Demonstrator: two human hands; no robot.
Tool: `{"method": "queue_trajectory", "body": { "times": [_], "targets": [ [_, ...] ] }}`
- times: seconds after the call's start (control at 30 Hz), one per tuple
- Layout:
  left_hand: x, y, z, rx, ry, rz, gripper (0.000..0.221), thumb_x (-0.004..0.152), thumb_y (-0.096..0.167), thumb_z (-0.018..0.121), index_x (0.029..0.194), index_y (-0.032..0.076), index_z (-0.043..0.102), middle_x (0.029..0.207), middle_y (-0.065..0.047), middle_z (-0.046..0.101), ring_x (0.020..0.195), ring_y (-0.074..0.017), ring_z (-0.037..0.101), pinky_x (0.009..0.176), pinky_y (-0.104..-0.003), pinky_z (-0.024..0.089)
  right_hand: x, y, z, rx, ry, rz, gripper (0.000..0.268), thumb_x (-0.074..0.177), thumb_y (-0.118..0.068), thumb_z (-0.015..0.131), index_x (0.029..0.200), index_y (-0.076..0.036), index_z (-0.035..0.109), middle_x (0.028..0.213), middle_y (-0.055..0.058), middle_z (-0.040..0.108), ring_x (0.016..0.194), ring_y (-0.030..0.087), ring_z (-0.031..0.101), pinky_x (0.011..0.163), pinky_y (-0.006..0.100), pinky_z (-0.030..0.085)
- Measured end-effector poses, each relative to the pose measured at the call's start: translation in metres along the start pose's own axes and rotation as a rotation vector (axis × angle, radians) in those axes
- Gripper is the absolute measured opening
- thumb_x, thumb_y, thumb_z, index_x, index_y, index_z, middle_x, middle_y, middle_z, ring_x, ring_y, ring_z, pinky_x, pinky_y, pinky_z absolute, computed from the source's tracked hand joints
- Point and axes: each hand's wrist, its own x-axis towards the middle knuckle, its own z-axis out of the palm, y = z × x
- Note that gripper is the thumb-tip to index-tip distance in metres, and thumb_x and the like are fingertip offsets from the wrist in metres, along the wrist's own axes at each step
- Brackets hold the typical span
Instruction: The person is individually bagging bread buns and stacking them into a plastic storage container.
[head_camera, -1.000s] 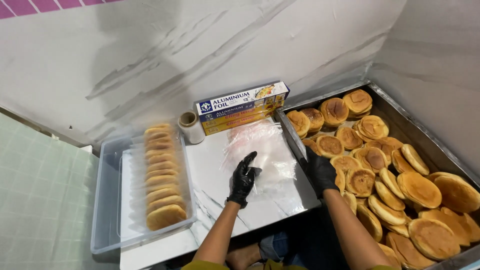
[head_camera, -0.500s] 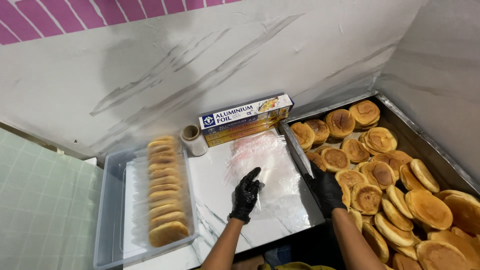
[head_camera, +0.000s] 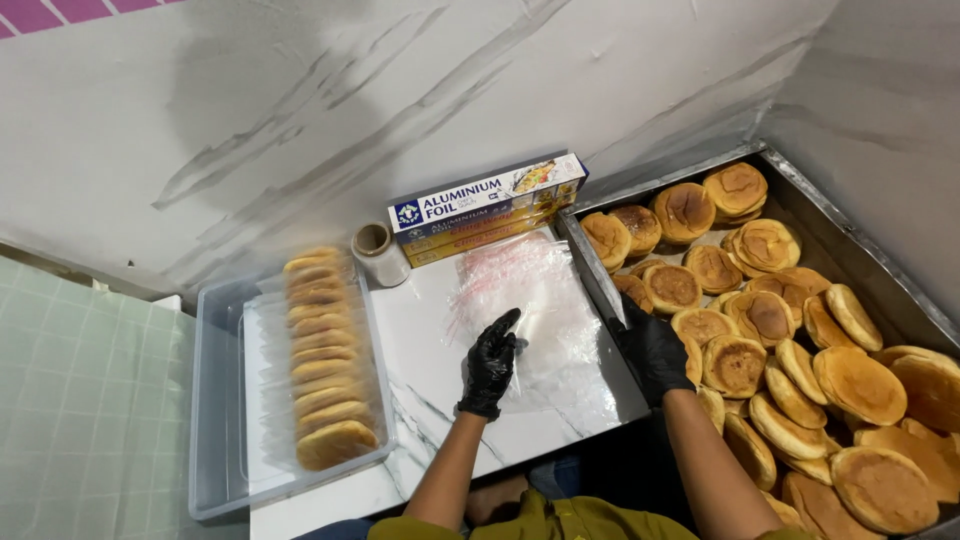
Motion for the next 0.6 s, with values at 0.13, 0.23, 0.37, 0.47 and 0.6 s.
{"method": "queue_trajectory", "body": {
  "times": [0.13, 0.23, 0.37, 0.47, 0.6],
  "targets": [
    [0.002, -0.004, 0.002, 0.003, 0.003, 0.034, 0.039, 0.087, 0.012, 0.068, 0.123, 0.026, 0.076, 0.091, 0.000, 0.081, 0.087, -0.0173, 0.077, 0.081, -0.032, 0.060, 0.000, 0.004, 0.012, -0.105, 0.108, -0.046, 0.053, 0.084, -0.054, 0.075, 0.128, -0.025, 0.073, 0.105, 0.006, 0.078, 0.106, 0.023, 0.072, 0.090, 0.035, 0.061],
    [0.001, -0.010, 0.004, -0.029, 0.012, 0.129, 0.034, 0.089, 0.011, 0.070, 0.121, 0.020, 0.077, 0.097, -0.004, 0.079, 0.097, -0.0227, 0.075, 0.088, -0.036, 0.058, 0.004, 0.007, 0.029, -0.128, 0.221, -0.108, 0.050, 0.084, -0.052, 0.076, 0.127, -0.026, 0.074, 0.108, 0.007, 0.076, 0.107, 0.024, 0.071, 0.090, 0.036, 0.061],
    [0.006, -0.003, 0.009, -0.107, 0.082, 0.134, 0.024, 0.089, 0.010, 0.075, 0.113, 0.015, 0.080, 0.105, -0.010, 0.079, 0.100, -0.0254, 0.075, 0.083, -0.036, 0.060, 0.020, -0.008, 0.027, 0.057, 0.351, -0.301, 0.042, 0.090, -0.042, 0.074, 0.131, -0.034, 0.071, 0.117, 0.002, 0.068, 0.114, 0.025, 0.066, 0.094, 0.037, 0.057],
    [0.013, 0.018, 0.003, -0.383, 0.036, -0.089, 0.018, 0.090, 0.008, 0.073, 0.106, 0.010, 0.080, 0.079, -0.014, 0.078, 0.071, -0.0172, 0.074, 0.068, -0.027, 0.062, 0.014, -0.033, 0.025, 0.240, 0.275, -0.461, 0.049, 0.085, -0.032, 0.079, 0.133, -0.030, 0.070, 0.114, 0.007, 0.068, 0.114, 0.029, 0.065, 0.095, 0.040, 0.055],
    [0.030, 0.013, -0.007, -0.404, 0.033, -0.001, 0.018, 0.085, 0.008, 0.081, 0.103, 0.010, 0.081, 0.088, -0.013, 0.079, 0.072, -0.0110, 0.070, 0.066, -0.026, 0.061, 0.002, -0.098, -0.007, 0.554, -0.217, -0.188, 0.088, 0.077, -0.038, 0.086, 0.154, -0.024, 0.046, 0.147, 0.017, 0.052, 0.134, 0.039, 0.052, 0.114, 0.048, 0.044]
  ]
}}
